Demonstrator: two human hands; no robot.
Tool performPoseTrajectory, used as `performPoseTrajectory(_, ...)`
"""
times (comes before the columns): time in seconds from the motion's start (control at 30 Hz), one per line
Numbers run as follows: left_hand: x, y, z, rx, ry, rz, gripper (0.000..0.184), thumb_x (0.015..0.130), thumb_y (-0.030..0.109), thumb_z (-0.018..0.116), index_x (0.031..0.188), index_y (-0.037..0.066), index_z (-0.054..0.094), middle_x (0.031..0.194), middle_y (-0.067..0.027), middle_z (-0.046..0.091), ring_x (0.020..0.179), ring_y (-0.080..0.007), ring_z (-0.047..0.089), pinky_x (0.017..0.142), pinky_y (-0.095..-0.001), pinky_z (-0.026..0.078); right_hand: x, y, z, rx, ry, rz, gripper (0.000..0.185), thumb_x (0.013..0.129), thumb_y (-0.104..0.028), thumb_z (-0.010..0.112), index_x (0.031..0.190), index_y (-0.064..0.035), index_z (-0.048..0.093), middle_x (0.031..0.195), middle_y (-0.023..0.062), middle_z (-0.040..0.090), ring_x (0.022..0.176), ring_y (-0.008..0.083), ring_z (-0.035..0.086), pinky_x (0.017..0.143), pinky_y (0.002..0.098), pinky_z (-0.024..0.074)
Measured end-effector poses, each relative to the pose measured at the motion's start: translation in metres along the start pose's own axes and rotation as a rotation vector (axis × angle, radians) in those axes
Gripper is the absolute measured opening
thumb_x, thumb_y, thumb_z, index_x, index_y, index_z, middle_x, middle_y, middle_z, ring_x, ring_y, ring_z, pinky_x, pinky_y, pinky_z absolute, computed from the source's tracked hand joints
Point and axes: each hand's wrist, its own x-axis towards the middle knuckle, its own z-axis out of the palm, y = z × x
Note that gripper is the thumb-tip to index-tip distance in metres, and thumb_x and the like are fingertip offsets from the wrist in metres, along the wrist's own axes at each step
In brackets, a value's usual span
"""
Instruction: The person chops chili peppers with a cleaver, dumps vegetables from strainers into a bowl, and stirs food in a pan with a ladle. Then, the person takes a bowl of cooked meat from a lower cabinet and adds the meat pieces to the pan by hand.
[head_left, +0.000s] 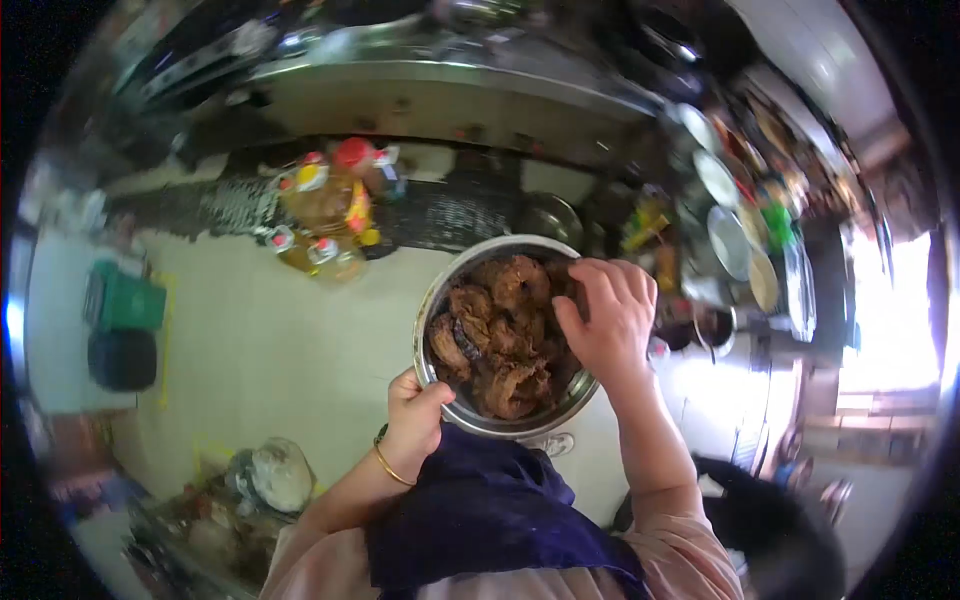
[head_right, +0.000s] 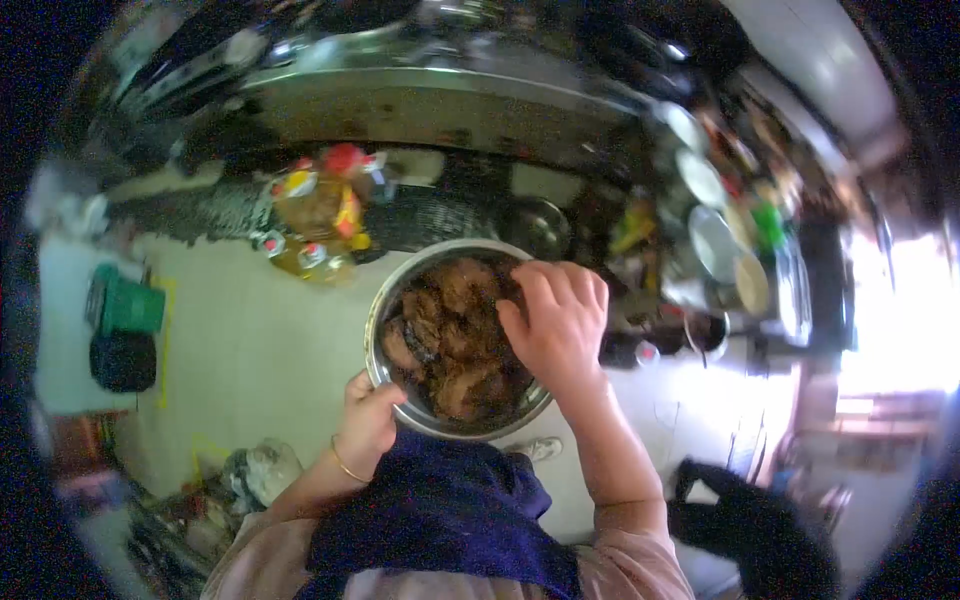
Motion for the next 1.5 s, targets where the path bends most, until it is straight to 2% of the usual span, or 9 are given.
performPoseTrajectory(0.53,0.108,0.259,-0.257,-0.298,0.780,0.197,0.020,0.070,-0.009,0.054,0.085,0.000,0.061,0.075,-0.0035,0.061,0.063,-0.0129,0.054,0.057,-0.0263,0.044,0.300,-0.394,0.341,0.548,-0.397,-0.798,0.036,0.071,-0.034,0.071,0.100,-0.0133,0.066,0.096,0.0061,0.061,0.106,0.0265,0.052,0.104,0.0575,0.0187)
performPoseTrajectory(0.8,0.152,0.310,-0.357,-0.576,0.955,0.411,0.037,0.068,-0.012,0.049,0.102,-0.004,0.057,0.094,-0.0104,0.065,0.080,-0.0227,0.063,0.070,-0.0316,0.051,0.351,-0.542,0.447,0.669,-0.632,-1.210,0.042,0.071,-0.031,0.073,0.106,-0.0113,0.062,0.095,0.0054,0.061,0.104,0.0234,0.052,0.101,0.0476,0.0273)
performPoseTrajectory(0.9,0.155,0.347,-0.414,-0.118,1.096,0.240,0.023,0.084,0.017,0.052,0.093,-0.001,0.062,0.081,-0.0124,0.061,0.070,-0.0180,0.055,0.067,-0.0340,0.045,0.361,-0.601,0.489,0.622,-0.711,-1.329,0.039,0.072,-0.032,0.073,0.105,-0.0152,0.063,0.097,0.0033,0.062,0.109,0.0220,0.051,0.102,0.0491,0.0265)
performPoseTrajectory(1.0,0.175,0.376,-0.504,0.278,0.982,0.338,0.020,0.075,0.011,0.057,0.090,-0.001,0.061,0.075,-0.0100,0.057,0.069,-0.0196,0.052,0.065,-0.0363,0.043,0.380,-0.662,0.546,0.730,-0.754,-1.314,0.041,0.072,-0.033,0.074,0.107,-0.0161,0.063,0.097,0.0022,0.062,0.108,0.0217,0.051,0.101,0.0470,0.0275)
performPoseTrajectory(1.03,0.190,0.397,-0.535,-0.332,0.976,0.156,0.020,0.076,0.012,0.058,0.091,-0.001,0.061,0.076,-0.0111,0.058,0.071,-0.0204,0.052,0.065,-0.0379,0.044,0.392,-0.682,0.558,0.800,-0.759,-1.282,0.041,0.073,-0.033,0.074,0.108,-0.0165,0.062,0.099,0.0019,0.062,0.106,0.0210,0.052,0.098,0.0446,0.0292)
performPoseTrajectory(1.13,0.201,0.444,-0.614,0.466,0.790,0.295,0.025,0.079,0.015,0.059,0.100,0.001,0.061,0.081,-0.0132,0.062,0.073,-0.0207,0.055,0.067,-0.0388,0.045,0.436,-0.750,0.569,0.935,-0.780,-1.140,0.041,0.075,-0.032,0.073,0.109,-0.0125,0.063,0.099,0.0054,0.063,0.100,0.0237,0.056,0.093,0.0428,0.0335)
performPoseTrajectory(1.17,0.208,0.492,-0.621,0.083,0.883,0.054,0.026,0.078,0.016,0.060,0.102,0.007,0.064,0.094,-0.0209,0.067,0.087,-0.0267,0.065,0.074,-0.0352,0.048,0.454,-0.769,0.575,1.013,-0.803,-1.055,0.041,0.074,-0.031,0.073,0.108,-0.0105,0.063,0.099,0.0073,0.064,0.095,0.0255,0.057,0.090,0.0425,0.0368)
performPoseTrajectory(1.33,0.304,0.588,-0.706,-0.447,0.675,0.340,0.026,0.068,-0.005,0.053,0.092,0.004,0.059,0.081,-0.0065,0.062,0.070,-0.0200,0.060,0.062,-0.0320,0.051,0.574,-0.830,0.599,1.473,-1.163,-0.252,0.037,0.079,-0.026,0.069,0.106,-0.0014,0.064,0.094,0.0107,0.066,0.088,0.0210,0.062,0.083,0.0362,0.0484)
performPoseTrajectory(1.5,0.409,0.673,-0.778,-0.575,0.525,0.384,0.034,0.065,-0.012,0.050,0.097,0.000,0.058,0.091,-0.0102,0.065,0.079,-0.0236,0.063,0.071,-0.0343,0.053,0.776,-0.845,0.705,1.255,-0.736,-0.090,0.030,0.087,-0.023,0.063,0.105,0.0010,0.063,0.097,0.0065,0.066,0.085,0.0153,0.060,0.078,0.0331,0.0496)
